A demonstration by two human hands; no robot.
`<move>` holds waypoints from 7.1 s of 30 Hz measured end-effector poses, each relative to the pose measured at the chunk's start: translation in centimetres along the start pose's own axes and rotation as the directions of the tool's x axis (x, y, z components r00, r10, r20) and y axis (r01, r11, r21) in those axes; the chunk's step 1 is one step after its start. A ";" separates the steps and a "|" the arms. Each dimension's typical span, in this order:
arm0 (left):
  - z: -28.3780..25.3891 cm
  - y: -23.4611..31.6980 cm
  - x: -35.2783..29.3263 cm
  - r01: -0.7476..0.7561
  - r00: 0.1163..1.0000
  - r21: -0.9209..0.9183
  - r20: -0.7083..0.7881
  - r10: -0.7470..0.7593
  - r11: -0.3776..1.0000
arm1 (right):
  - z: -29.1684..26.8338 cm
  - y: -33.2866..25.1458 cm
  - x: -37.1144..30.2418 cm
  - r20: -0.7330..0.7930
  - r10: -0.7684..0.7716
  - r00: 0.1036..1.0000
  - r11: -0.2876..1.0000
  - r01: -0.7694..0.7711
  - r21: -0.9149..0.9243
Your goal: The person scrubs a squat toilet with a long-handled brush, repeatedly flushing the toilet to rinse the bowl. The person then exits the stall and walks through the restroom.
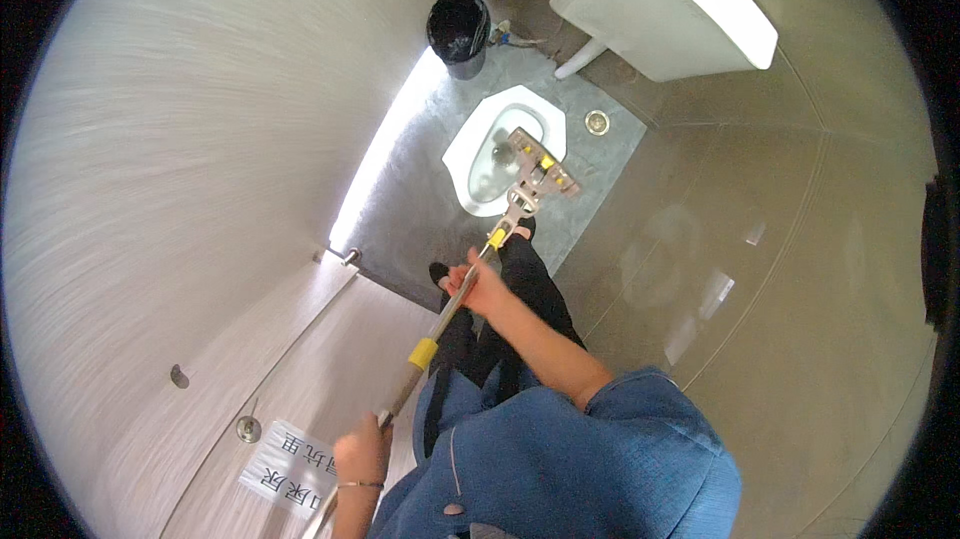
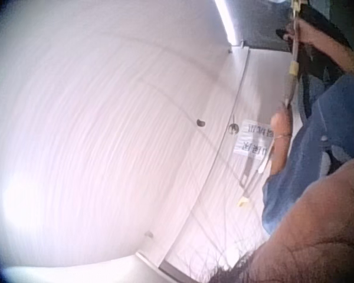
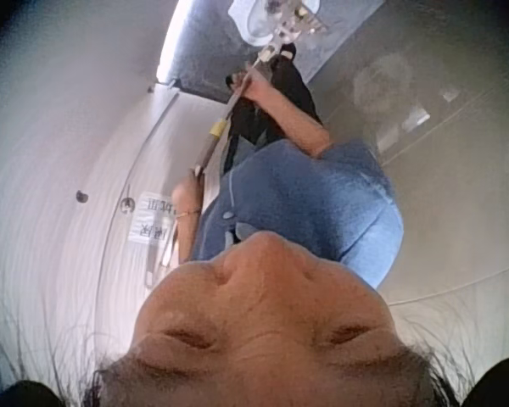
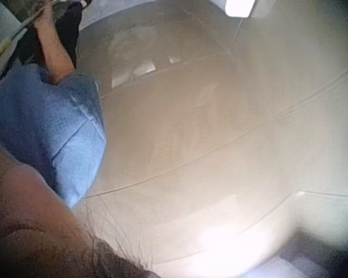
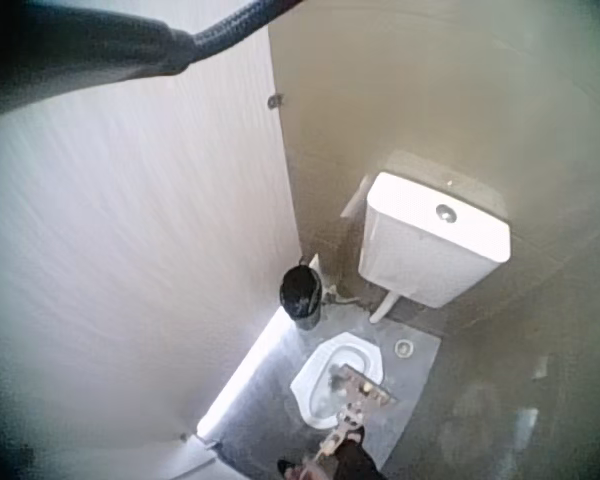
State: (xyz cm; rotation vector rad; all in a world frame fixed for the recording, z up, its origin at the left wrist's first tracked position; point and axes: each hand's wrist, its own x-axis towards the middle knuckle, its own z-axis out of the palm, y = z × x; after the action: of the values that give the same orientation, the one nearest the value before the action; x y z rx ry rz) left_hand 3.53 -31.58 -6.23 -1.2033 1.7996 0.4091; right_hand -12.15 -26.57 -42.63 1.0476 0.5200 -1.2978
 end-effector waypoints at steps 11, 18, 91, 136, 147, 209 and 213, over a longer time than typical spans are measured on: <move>0.4 0.7 -4.6 -0.555 0.831 -0.612 -0.442 0.339 0.563 | 9.1 -3.1 -1.4 -0.032 -0.241 0.970 0.924 0.240 0.297; -9.0 5.6 -7.9 -0.893 0.313 -0.413 -0.857 0.409 -0.182 | 8.5 -5.8 -1.5 0.087 -0.236 0.968 0.938 0.203 0.282; -20.9 12.7 11.3 -0.855 0.329 -0.434 -0.877 0.350 -0.283 | 33.1 -36.7 -27.8 0.910 -0.401 0.104 -0.824 -0.474 -0.309; -8.6 3.4 3.4 -0.890 0.411 -0.351 -0.893 -0.182 -0.291 | 9.1 2.8 -13.4 0.124 0.150 0.981 0.633 0.001 -0.774; -3.1 0.0 -0.1 -0.896 0.435 -0.399 -0.876 -0.208 -0.196 | 10.8 12.2 -9.0 0.154 -0.079 0.985 0.980 0.105 -0.171; -6.2 -15.3 -5.8 -0.733 -0.185 -0.356 -0.716 0.673 -0.580 | -2.4 10.1 -5.6 -0.207 -0.363 0.909 0.929 0.371 0.001; -3.3 -14.8 -6.7 -0.718 -0.182 -0.331 -0.760 0.624 -0.613 | -1.8 9.5 -5.9 -0.203 -0.405 0.892 0.902 0.426 0.068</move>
State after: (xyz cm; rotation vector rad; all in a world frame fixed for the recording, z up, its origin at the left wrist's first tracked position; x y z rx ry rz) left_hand 15.39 -37.07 4.00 0.4551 2.2952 2.6444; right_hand -4.21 -22.62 -35.51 1.1978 0.8572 -1.6295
